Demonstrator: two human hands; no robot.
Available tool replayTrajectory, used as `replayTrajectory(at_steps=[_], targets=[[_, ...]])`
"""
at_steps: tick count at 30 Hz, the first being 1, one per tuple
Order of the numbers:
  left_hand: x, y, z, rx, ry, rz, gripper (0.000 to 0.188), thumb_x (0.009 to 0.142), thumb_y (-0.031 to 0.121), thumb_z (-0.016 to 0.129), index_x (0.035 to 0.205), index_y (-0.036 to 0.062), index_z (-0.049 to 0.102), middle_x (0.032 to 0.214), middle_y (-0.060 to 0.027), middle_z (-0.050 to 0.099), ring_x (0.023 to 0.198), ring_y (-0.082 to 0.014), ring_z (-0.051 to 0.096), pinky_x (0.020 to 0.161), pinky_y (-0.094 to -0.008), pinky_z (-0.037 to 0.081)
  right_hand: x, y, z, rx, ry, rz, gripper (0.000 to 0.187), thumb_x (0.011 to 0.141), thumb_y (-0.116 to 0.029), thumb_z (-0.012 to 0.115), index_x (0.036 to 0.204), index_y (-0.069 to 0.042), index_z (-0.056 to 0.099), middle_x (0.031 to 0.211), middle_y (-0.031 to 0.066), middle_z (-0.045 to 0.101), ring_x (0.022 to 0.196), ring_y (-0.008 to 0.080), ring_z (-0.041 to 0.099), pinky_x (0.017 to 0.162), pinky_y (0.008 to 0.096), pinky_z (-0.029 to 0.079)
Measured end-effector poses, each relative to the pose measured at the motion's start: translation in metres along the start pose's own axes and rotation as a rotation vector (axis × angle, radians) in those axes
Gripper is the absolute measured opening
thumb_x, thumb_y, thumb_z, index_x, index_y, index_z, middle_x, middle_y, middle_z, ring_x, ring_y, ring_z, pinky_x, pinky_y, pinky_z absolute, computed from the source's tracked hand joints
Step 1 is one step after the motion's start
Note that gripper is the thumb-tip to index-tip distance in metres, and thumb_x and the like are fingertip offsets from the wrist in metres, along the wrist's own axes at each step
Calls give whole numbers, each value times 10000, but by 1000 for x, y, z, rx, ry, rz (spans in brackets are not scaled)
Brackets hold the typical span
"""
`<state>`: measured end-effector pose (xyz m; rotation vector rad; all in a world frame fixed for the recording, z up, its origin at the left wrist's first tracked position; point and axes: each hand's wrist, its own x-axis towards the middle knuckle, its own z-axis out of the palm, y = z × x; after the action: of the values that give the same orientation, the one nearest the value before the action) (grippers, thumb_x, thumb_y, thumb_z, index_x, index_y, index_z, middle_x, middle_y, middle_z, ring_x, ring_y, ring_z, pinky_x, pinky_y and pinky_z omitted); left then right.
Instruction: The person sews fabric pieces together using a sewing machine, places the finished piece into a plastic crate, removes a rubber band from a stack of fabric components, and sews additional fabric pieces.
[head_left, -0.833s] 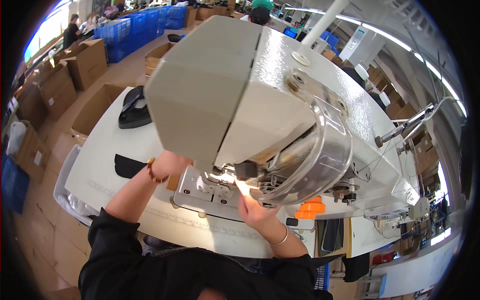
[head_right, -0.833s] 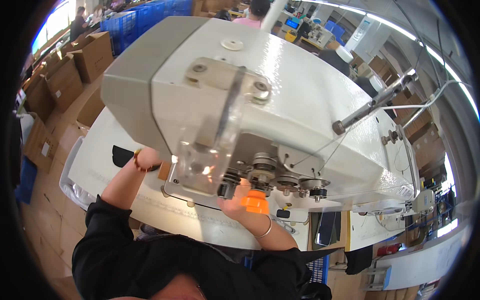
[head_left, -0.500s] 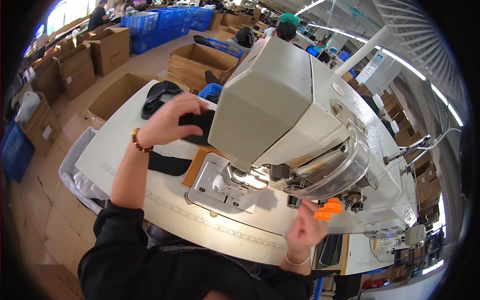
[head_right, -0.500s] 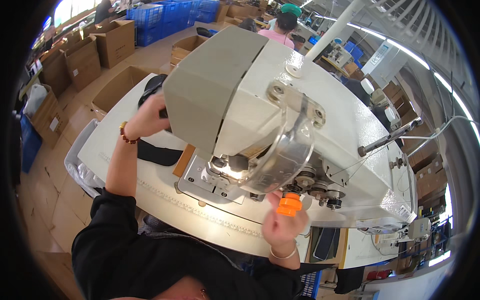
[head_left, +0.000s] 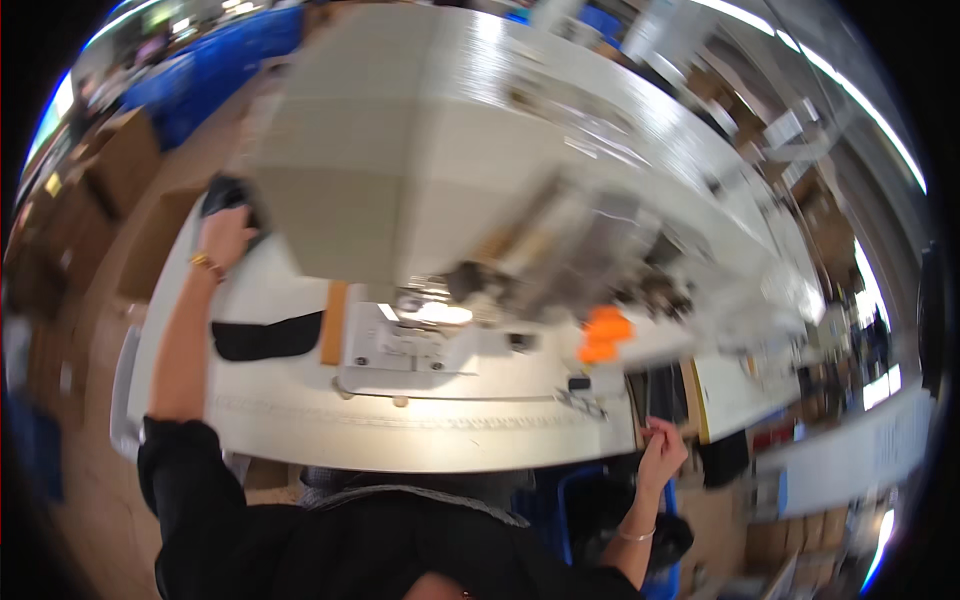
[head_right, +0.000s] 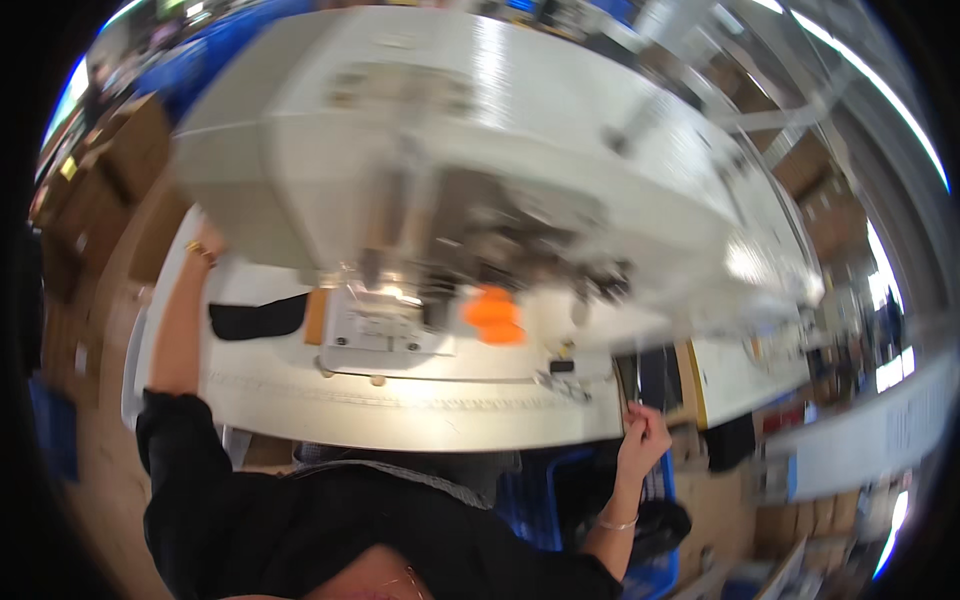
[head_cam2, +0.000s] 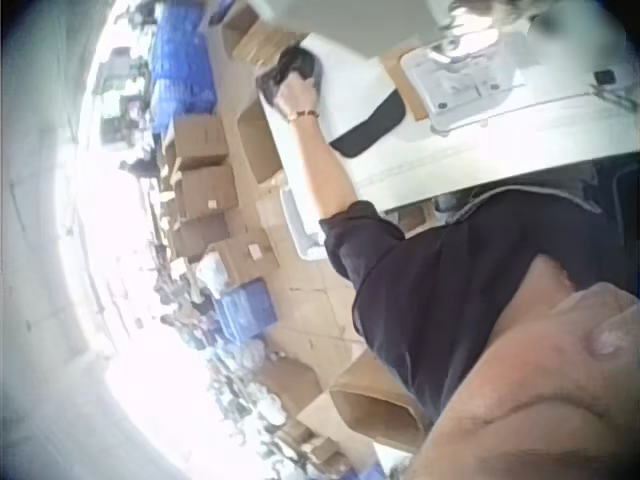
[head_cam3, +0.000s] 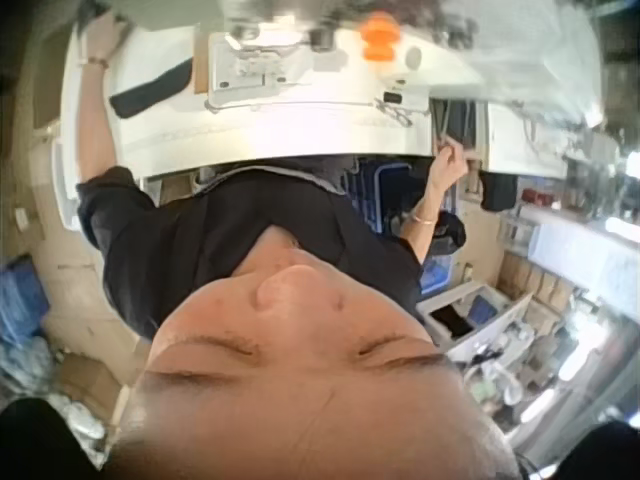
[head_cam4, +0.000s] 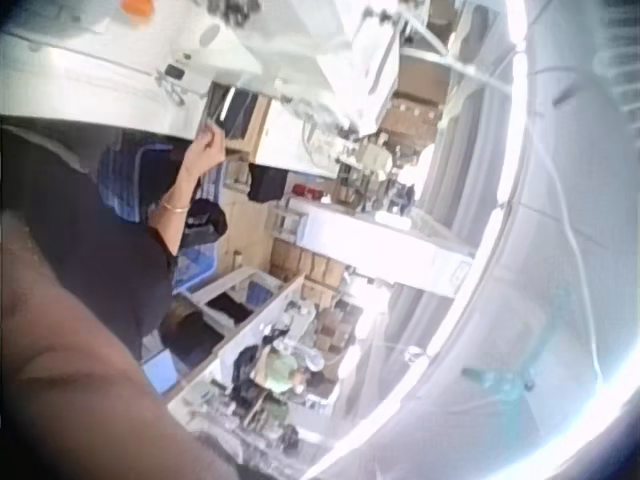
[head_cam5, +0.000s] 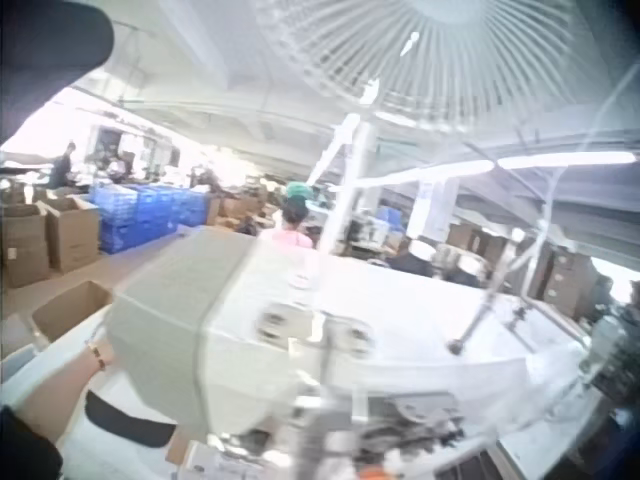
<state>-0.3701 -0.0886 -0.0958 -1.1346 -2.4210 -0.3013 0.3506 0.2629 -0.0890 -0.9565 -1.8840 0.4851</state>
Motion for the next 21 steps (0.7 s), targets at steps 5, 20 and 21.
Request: replayTrajectory(at_steps=[5, 20, 21], targets=[[7, -89, 30, 106, -181, 84, 301, 893, 249, 721, 1078, 21, 657, 977, -221, 699, 980, -403, 679, 901, -520, 505, -56, 77, -96, -185, 132, 399, 217, 961, -30, 520, 930, 18, 730, 839, 109, 736, 709, 165, 712, 676, 300, 565], [-19, -22, -67, -95, -450, -103, 352, 909, 314, 659, 1050, -6, 706, 1107, -265, 687, 1058, -448, 644, 911, -506, 504, -188, 214, -138, -256, -102, 517, 502, 1024, -305, 621, 1352, 73, 576, 1324, 228, 643, 1262, 302, 597, 1092, 379, 433], [-16, -16, -66, 17, -528, -119, 360, 917, 339, 669, 1035, 0, 697, 1066, -266, 693, 1059, -437, 652, 907, -508, 508, -183, 215, -135, -360, -125, 519, 505, 1022, -309, 618, 1348, 74, 578, 1335, 250, 631, 1275, 340, 590, 1097, 398, 430]])
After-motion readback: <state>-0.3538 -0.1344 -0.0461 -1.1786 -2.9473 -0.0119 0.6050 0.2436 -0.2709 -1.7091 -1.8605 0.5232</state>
